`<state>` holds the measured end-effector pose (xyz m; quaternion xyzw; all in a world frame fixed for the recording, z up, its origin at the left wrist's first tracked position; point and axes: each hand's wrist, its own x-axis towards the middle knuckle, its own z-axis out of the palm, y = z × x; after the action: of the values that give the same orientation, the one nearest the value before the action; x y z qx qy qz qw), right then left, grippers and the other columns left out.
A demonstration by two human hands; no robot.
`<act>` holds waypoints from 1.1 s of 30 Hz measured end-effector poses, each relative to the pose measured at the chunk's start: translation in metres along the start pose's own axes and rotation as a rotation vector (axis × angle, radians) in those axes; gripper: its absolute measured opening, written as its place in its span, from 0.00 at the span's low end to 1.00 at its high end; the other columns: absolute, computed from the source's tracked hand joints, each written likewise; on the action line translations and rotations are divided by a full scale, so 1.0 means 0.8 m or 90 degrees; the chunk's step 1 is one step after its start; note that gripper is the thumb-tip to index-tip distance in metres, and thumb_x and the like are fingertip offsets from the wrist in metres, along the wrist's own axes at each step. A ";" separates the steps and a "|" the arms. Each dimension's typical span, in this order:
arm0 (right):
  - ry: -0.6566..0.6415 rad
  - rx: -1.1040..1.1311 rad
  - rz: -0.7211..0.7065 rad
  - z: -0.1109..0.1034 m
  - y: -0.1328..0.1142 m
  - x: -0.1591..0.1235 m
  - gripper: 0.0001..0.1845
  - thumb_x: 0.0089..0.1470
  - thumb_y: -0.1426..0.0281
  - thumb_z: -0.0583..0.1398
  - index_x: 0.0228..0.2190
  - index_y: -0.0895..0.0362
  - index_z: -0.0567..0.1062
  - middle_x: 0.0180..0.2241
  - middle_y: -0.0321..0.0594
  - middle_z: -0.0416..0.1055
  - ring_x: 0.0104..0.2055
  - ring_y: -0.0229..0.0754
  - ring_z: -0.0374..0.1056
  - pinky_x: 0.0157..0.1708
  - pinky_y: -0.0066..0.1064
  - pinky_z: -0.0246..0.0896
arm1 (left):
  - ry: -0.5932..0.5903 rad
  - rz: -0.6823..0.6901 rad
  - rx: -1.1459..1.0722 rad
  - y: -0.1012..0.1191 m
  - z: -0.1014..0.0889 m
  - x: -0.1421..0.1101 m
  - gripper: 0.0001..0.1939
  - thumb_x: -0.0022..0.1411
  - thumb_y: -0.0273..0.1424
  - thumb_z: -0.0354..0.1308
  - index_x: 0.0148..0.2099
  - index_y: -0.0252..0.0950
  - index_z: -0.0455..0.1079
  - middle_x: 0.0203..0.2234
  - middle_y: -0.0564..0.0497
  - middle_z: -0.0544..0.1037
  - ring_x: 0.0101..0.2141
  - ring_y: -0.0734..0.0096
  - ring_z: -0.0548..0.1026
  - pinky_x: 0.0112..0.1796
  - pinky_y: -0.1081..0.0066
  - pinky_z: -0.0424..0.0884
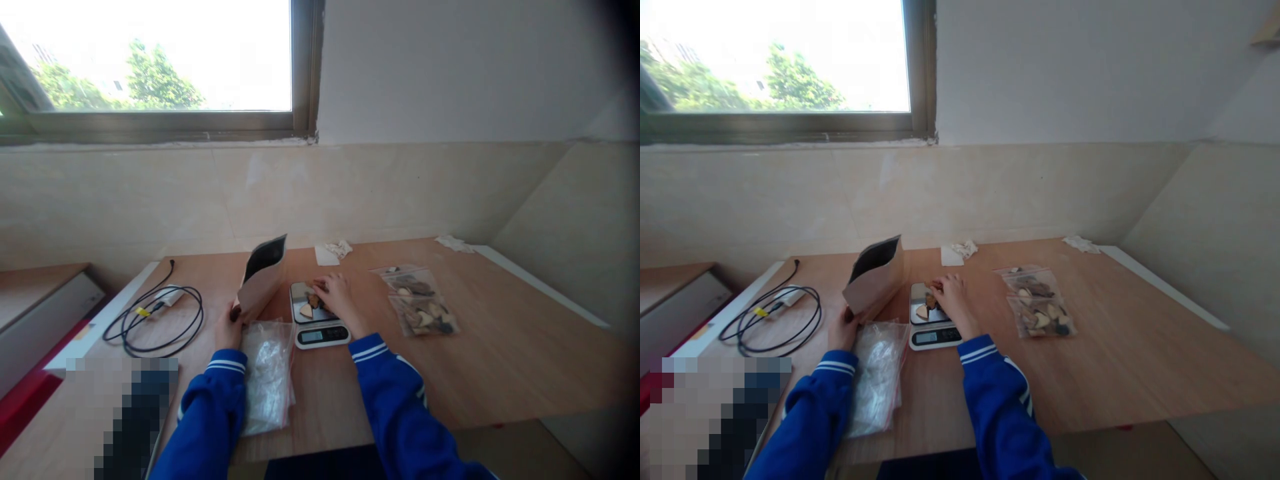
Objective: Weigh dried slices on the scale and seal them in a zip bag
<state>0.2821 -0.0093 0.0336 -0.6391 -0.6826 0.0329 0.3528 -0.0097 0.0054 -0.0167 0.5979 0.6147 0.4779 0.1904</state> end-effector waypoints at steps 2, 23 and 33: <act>-0.027 -0.045 0.001 0.000 -0.005 -0.003 0.09 0.55 0.66 0.57 0.34 0.54 0.77 0.37 0.43 0.73 0.44 0.48 0.62 0.43 0.38 0.51 | 0.011 -0.028 0.020 0.003 0.000 0.000 0.19 0.50 0.41 0.59 0.41 0.33 0.73 0.32 0.43 0.79 0.36 0.51 0.76 0.37 0.59 0.71; 0.235 0.161 0.050 -0.037 0.050 -0.081 0.14 0.55 0.74 0.49 0.34 0.57 0.74 0.34 0.46 0.70 0.39 0.47 0.65 0.41 0.40 0.60 | 0.004 -0.045 -0.062 -0.001 0.002 0.000 0.28 0.48 0.43 0.63 0.48 0.33 0.68 0.39 0.41 0.76 0.43 0.51 0.74 0.46 0.56 0.69; 0.105 0.177 -0.248 -0.076 -0.123 -0.085 0.22 0.61 0.72 0.47 0.56 0.53 0.61 0.54 0.43 0.62 0.59 0.44 0.55 0.58 0.43 0.53 | -0.076 0.043 -0.139 -0.004 0.005 0.000 0.27 0.48 0.35 0.61 0.51 0.35 0.64 0.42 0.44 0.75 0.44 0.56 0.74 0.46 0.58 0.69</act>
<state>0.2257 -0.1124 0.0978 -0.4415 -0.7507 0.0058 0.4913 -0.0085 0.0075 -0.0213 0.6214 0.5259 0.5118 0.2743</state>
